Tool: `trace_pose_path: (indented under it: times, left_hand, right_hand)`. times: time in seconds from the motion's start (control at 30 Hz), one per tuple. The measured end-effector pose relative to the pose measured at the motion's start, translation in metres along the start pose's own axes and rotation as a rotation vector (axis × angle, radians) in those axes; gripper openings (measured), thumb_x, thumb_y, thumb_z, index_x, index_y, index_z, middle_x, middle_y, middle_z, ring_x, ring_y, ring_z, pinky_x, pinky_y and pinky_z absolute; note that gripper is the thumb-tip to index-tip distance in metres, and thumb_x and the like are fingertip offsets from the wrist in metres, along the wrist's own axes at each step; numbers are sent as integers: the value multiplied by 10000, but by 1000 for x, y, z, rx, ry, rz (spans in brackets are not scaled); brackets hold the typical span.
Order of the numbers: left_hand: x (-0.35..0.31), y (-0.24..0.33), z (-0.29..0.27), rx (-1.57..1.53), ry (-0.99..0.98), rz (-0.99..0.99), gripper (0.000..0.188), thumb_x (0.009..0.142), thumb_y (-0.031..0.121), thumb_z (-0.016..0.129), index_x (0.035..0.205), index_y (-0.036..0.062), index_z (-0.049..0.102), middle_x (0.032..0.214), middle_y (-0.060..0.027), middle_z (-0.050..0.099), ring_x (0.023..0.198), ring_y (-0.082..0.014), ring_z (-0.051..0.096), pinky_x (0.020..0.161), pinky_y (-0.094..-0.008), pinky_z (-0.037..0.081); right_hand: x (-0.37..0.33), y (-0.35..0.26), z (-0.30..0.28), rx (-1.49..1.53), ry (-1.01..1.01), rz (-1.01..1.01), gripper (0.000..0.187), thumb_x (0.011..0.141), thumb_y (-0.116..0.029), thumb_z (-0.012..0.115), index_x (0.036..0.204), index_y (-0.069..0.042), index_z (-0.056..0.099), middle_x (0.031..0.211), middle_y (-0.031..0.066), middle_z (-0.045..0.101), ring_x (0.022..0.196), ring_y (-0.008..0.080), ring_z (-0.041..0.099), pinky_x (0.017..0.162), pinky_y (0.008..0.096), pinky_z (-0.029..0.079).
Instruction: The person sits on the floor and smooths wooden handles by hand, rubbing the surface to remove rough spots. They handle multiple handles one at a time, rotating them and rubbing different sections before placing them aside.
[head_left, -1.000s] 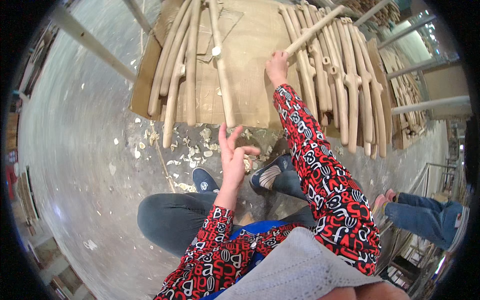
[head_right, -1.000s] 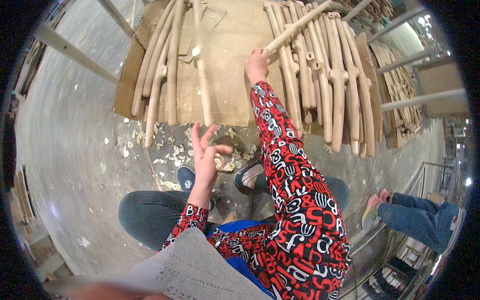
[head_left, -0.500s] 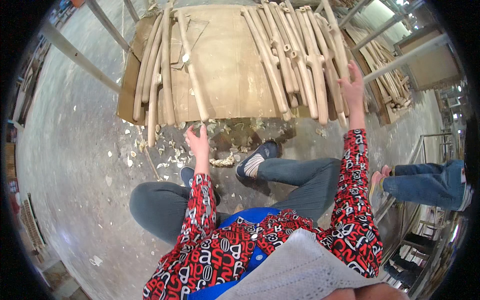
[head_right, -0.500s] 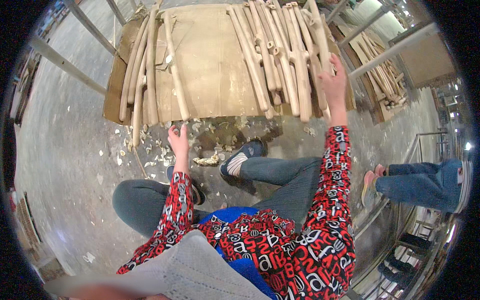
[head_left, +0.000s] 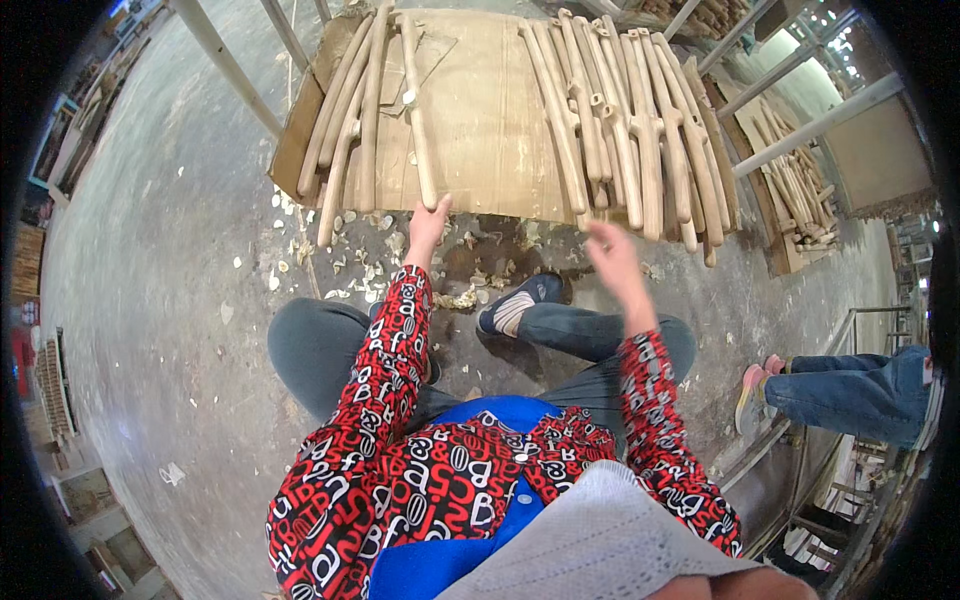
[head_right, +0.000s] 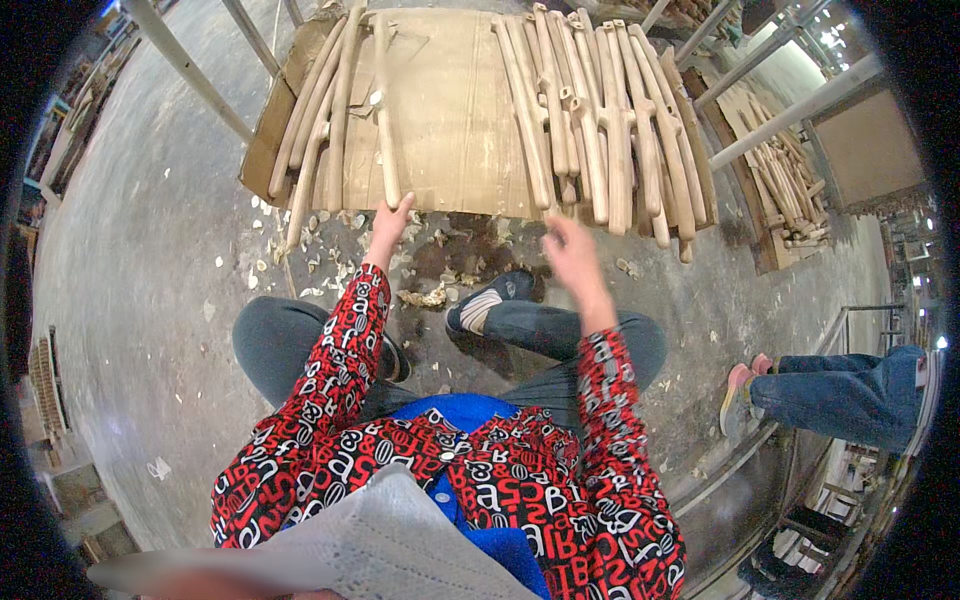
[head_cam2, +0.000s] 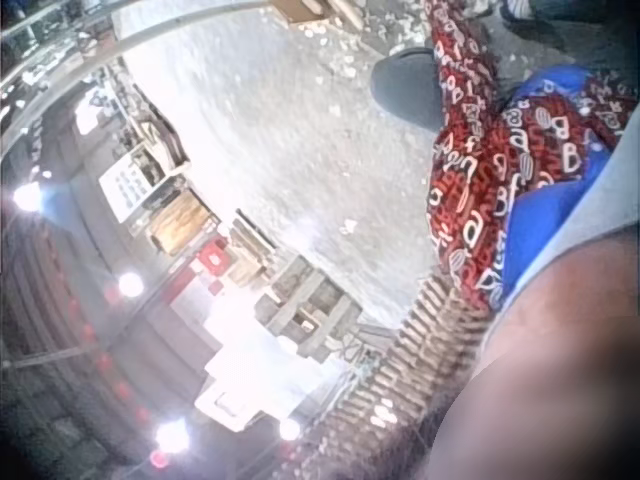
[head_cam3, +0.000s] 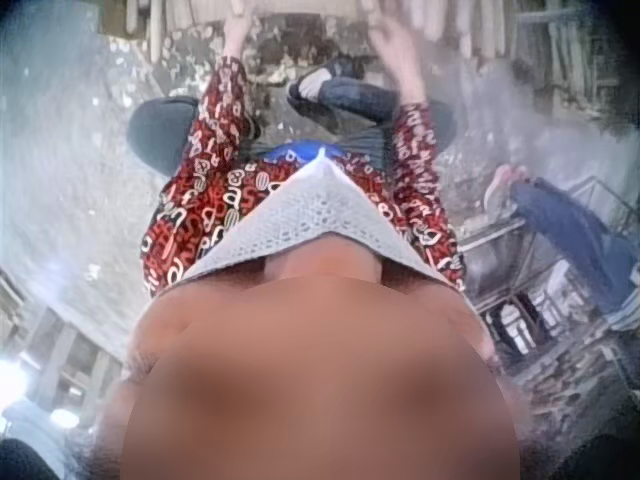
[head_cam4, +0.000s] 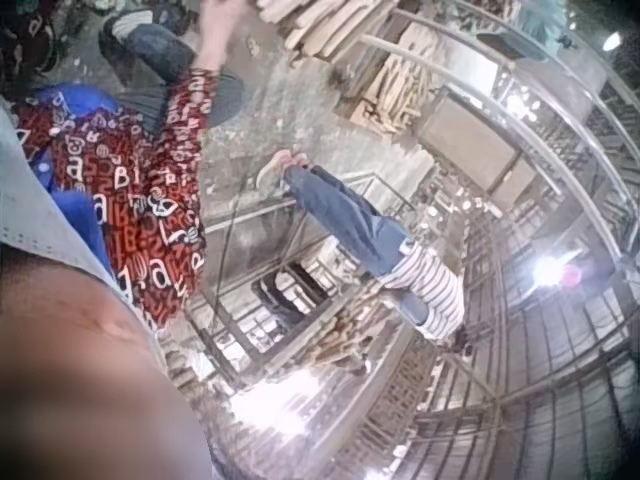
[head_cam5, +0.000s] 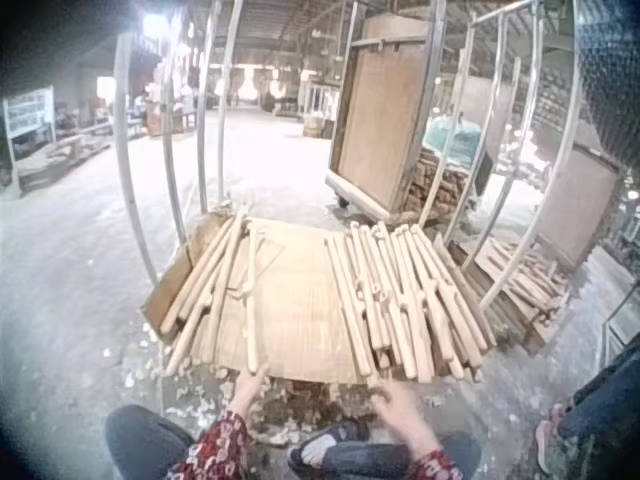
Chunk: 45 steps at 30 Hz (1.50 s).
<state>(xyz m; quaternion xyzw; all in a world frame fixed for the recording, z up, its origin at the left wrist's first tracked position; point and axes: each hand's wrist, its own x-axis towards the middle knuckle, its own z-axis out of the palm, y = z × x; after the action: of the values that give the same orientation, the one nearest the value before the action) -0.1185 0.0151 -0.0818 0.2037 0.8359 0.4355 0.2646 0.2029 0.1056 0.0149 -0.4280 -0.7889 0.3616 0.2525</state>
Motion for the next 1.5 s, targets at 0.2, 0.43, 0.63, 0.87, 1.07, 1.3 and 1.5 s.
trace_pose_path:
  times: [0.2, 0.43, 0.63, 0.87, 1.07, 1.3, 1.5]
  left_hand:
    - [-13, 26, -7, -184, -206, -58, 480, 844, 455, 590, 1004, 4, 570, 785, -89, 648, 681, -176, 626, 615, -329, 482]
    - [-188, 56, 36, -538, -1050, -169, 305, 901, 365, 547, 931, 65, 595, 734, 14, 552, 610, -95, 551, 507, -217, 433]
    - [-195, 44, -4, 247, -1028, 168, 472, 872, 503, 558, 836, 42, 651, 699, -16, 630, 592, -120, 562, 546, -273, 464]
    - [-133, 30, -4, -180, -249, 232, 318, 842, 325, 662, 947, 25, 648, 765, -48, 670, 650, -135, 614, 613, -272, 489]
    - [-127, 37, 4, 288, -318, 439, 293, 825, 293, 640, 997, 59, 683, 830, -108, 693, 806, -235, 674, 718, -325, 515]
    - [-122, 34, 6, 552, -407, 637, 195, 838, 258, 580, 883, 102, 687, 813, -141, 668, 787, -326, 646, 703, -445, 510]
    - [-125, 26, 17, 678, -363, 731, 204, 861, 228, 537, 852, 47, 631, 802, -174, 645, 772, -363, 630, 684, -473, 497]
  right_hand:
    - [-40, -26, 50, 276, -430, 53, 332, 854, -181, 604, 1144, -22, 579, 985, 80, 649, 887, 155, 613, 764, 299, 496]
    - [-6, -13, 64, 1037, -452, 578, 449, 966, -380, 445, 1296, -77, 442, 1073, 126, 601, 857, 187, 617, 702, 326, 511]
    - [-44, -30, 79, 912, -438, 401, 277, 902, -171, 574, 1131, -26, 519, 643, 11, 523, 438, 80, 482, 387, 227, 407]
    - [-88, -29, 70, 731, -337, 390, 392, 877, -157, 605, 1221, -11, 486, 752, 24, 569, 480, 68, 492, 419, 226, 419]
    - [-118, -17, 68, 506, -332, 332, 511, 846, -190, 635, 1302, -60, 445, 797, 58, 613, 510, 118, 553, 477, 277, 466]
    - [-131, -10, 69, 391, -337, 320, 533, 850, -152, 633, 1332, -67, 422, 755, 30, 577, 508, 90, 522, 469, 251, 447]
    - [-132, 0, 75, 327, -308, 233, 538, 850, -138, 632, 1336, -72, 413, 745, 38, 576, 504, 85, 526, 462, 247, 446]
